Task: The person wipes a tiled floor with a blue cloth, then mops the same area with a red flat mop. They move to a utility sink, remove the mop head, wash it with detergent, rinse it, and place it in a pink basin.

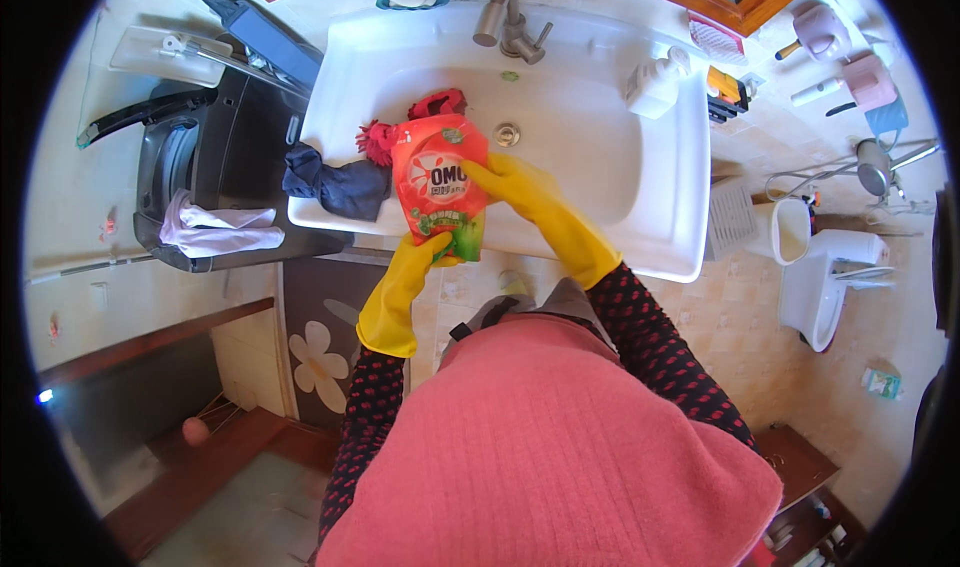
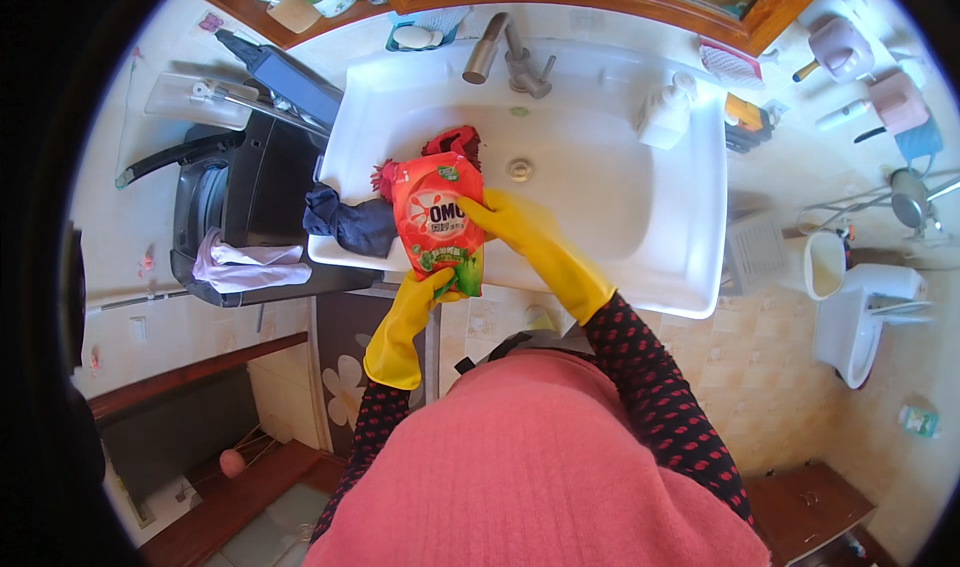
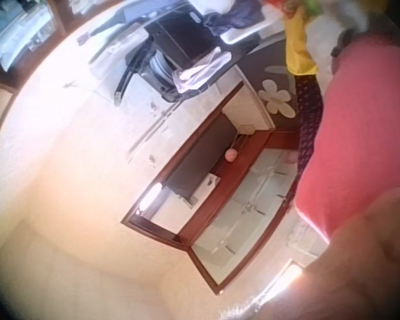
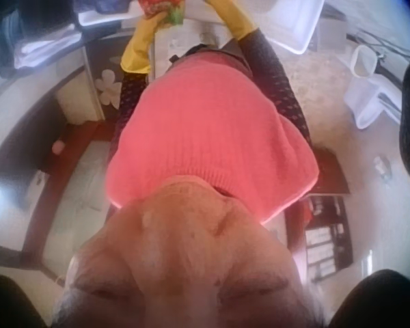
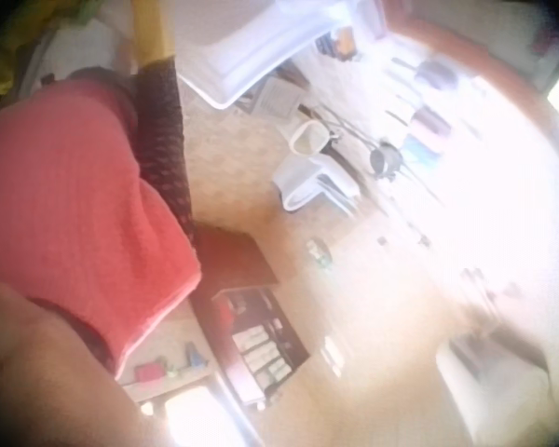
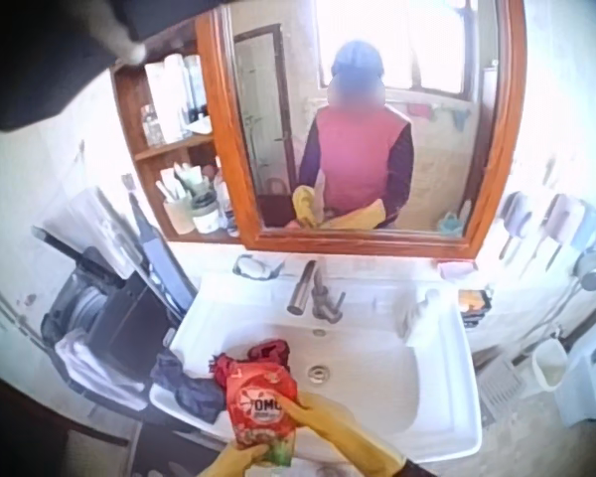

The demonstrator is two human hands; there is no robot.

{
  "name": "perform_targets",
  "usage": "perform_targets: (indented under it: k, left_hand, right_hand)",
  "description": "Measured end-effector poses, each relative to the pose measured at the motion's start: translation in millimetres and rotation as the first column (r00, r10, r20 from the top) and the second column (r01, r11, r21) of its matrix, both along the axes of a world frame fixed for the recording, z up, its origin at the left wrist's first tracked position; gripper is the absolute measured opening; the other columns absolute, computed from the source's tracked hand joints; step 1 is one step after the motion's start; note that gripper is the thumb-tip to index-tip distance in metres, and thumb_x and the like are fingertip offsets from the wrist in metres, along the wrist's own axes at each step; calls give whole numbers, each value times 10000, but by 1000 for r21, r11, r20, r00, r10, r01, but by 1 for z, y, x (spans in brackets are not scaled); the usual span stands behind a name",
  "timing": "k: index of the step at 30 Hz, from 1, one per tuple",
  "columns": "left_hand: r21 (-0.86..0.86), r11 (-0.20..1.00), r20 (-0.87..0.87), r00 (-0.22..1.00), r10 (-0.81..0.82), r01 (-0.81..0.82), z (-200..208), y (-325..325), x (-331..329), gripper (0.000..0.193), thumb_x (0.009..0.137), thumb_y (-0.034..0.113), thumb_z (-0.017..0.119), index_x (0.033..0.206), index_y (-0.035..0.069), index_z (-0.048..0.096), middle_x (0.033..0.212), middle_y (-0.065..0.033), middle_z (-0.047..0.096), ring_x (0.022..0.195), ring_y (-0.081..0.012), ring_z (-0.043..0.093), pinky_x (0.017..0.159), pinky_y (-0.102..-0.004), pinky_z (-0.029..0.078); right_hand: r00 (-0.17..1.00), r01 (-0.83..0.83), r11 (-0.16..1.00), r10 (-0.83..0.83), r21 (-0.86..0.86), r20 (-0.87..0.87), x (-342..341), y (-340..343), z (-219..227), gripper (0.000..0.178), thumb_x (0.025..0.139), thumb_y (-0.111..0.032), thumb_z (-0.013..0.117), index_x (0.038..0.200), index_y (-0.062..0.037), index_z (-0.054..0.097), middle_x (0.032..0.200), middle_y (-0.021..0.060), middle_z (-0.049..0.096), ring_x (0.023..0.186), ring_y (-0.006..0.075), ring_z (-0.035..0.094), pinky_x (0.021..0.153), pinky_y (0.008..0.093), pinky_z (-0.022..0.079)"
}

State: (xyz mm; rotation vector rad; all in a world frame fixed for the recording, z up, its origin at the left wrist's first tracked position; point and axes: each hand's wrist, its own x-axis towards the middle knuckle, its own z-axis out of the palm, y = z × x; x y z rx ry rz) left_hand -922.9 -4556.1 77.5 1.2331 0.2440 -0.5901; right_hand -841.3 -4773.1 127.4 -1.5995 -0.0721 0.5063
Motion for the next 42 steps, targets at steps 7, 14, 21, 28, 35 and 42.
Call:
perform_targets:
  k: [7,14,21,28,35,42]
  left_hand:
    - [-59,998,71,997,-15,20,3,-4,2,491,994,284,564,1421,74,446,1249,-127,635,898,-211,710,760,-263,569]
    - [-107,994,42,999,23,-18,5,-4,1,485,1001,287,549,1421,69,443,1279,-136,619,892,-199,699,792,-254,547]
    - [-103,991,82,992,91,-82,2,-9,-9,445,1013,275,528,1402,69,467,1268,-136,625,936,-198,686,811,-265,541]
    - [-93,959,10,963,268,-266,7,-21,-24,417,1011,238,533,1379,45,487,1241,-162,633,945,-203,667,826,-274,543]
    - [-41,925,39,924,379,-378,-6,-36,-21,386,1018,227,514,1357,42,519,1158,-153,676,865,-177,678,768,-256,558]
    - [31,902,80,901,426,-430,-15,-42,-22,386,1033,247,475,1369,62,518,1147,-123,694,839,-169,700,727,-214,546]
  right_hand:
    - [963,138,884,-13,-446,271,2,-86,87,367,964,-421,582,901,-69,662,648,69,667,606,176,668,631,281,481]
    - [832,534,432,-111,-727,544,54,-148,109,408,976,-408,553,936,-18,669,773,133,693,678,219,666,649,323,491]
    - [718,682,515,-339,-519,607,139,-145,74,342,931,-288,598,1174,-53,641,1004,165,703,928,284,670,817,383,498]
    - [254,870,485,-292,-86,922,136,-133,45,477,908,-195,597,1347,-22,531,1167,201,660,1076,324,640,925,382,486]
    - [414,522,564,488,-640,768,181,-88,24,357,877,-66,550,1228,-48,614,1204,147,649,1147,323,583,990,387,442]
    - [239,560,443,723,-700,648,213,-111,-8,341,796,-55,569,1130,-59,637,1063,106,670,1086,303,595,962,393,454]
